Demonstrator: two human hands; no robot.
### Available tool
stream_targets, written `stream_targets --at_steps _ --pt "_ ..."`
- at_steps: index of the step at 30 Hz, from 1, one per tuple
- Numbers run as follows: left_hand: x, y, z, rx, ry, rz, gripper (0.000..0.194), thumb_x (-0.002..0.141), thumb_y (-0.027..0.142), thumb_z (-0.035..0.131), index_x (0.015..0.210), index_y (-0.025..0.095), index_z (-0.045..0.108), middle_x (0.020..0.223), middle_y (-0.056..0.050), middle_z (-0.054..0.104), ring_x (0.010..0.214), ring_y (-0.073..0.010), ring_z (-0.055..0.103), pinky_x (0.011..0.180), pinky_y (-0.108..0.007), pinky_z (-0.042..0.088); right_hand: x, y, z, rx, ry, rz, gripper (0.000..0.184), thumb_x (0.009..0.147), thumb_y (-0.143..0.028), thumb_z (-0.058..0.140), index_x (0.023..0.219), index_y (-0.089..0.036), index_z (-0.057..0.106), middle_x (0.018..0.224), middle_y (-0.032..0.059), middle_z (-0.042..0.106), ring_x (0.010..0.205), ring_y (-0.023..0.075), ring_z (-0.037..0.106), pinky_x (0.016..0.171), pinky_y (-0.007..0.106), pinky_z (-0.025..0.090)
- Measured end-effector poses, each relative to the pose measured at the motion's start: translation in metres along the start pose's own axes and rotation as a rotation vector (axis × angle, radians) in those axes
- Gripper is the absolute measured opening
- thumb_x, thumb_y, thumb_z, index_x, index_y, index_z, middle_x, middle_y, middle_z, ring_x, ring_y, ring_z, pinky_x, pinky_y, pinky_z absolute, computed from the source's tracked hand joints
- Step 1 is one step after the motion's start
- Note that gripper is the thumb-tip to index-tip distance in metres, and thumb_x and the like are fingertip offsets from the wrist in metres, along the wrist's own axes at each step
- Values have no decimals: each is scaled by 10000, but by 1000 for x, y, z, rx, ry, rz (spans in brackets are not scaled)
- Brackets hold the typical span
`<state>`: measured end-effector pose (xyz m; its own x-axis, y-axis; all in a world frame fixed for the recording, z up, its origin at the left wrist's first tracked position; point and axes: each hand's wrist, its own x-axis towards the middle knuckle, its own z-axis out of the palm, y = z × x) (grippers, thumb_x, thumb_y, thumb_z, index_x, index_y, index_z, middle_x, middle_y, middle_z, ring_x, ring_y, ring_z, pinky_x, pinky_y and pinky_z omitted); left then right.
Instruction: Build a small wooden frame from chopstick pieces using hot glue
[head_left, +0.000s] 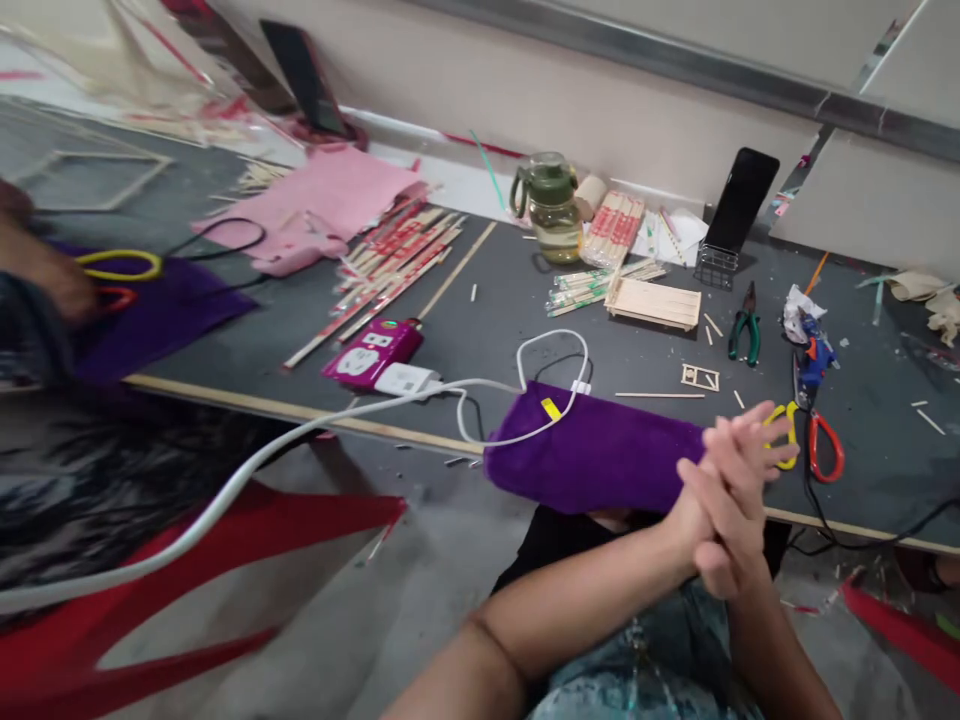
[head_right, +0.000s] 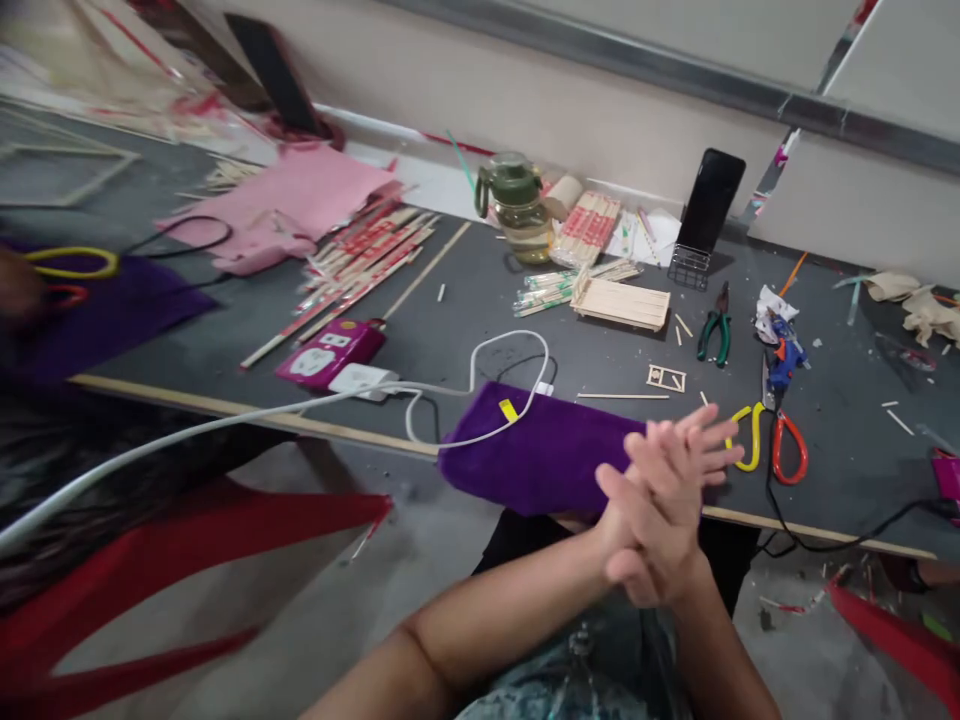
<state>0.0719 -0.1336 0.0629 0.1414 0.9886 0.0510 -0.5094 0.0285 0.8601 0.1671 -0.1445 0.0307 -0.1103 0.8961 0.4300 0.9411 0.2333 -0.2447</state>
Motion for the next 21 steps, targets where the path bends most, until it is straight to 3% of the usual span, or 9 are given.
stream_targets --at_steps 2,5,7,10,11,13,17,19,21 --pt "-29 -1 9 70 -31 29 614 1021 565 295 1361 173 624 1285 -103 693 1258 -192 616 998 -304 533 3 10 2 119 4 104 643 987 -409 77 1479 -283 472 1469 79 522 1487 255 367 1039 609 436" --pt "-53 -5 9 287 -191 199 801 976 664 342 1580 138 313 1618 -132 351 1494 -255 350 1194 -419 344 10 18 1 309 88 216 643 980 -451 111 1594 -304 230 1604 67 362 1544 255 232 1070 617 429" --pt "-51 -13 -1 566 -343 404 916 905 747 420 1615 207 210 1683 -102 160 1552 -322 175 1260 -507 136 3 9 -3 592 82 307 664 972 -498 171 1609 -375 29 1667 6 231 1557 236 180 1081 597 441" --pt "-33 -31 -29 1032 -573 687 825 869 755 472 1566 333 347 1666 -38 263 1541 -333 220 1258 -507 -44 -22 -17 -12 735 -55 305 694 951 -568 163 1612 -380 70 1639 -8 302 1556 253 150 1069 585 458" --pt "-27 -36 -41 1162 -555 730 784 872 740 484 1543 345 391 1654 -39 301 1535 -335 237 1254 -511 -56 -30 -24 -15 828 -125 303 668 960 -561 118 1607 -393 112 1628 -14 325 1557 230 152 1068 577 451" --pt "-20 -37 -66 1354 -317 783 724 895 697 489 1511 320 446 1618 -86 377 1522 -361 252 1222 -585 -95 -39 -29 -21 993 -231 267 652 1004 -498 74 1601 -268 203 1578 108 415 1491 278 359 998 609 461" --pt "-12 -23 -101 1570 277 627 451 971 468 507 1322 212 624 1476 -174 513 1437 -388 363 1180 -660 134 -25 -13 -22 854 -89 150 547 992 -494 415 1444 -201 508 1342 175 634 1198 276 643 1024 467 490" --pt "-7 -17 -107 1605 225 559 307 989 373 498 1132 192 700 1175 -138 672 1172 -309 571 1101 -558 347 -8 -5 -14 441 -103 91 468 997 -430 454 1371 -188 596 1098 149 728 1062 263 679 979 420 492" --pt "0 -17 -105 1646 84 475 316 1002 355 473 1100 154 697 964 -115 677 963 -268 596 901 -429 480 10 -3 -2 130 -259 93 463 1030 -340 368 1433 -200 549 1011 130 748 960 237 701 881 350 509"
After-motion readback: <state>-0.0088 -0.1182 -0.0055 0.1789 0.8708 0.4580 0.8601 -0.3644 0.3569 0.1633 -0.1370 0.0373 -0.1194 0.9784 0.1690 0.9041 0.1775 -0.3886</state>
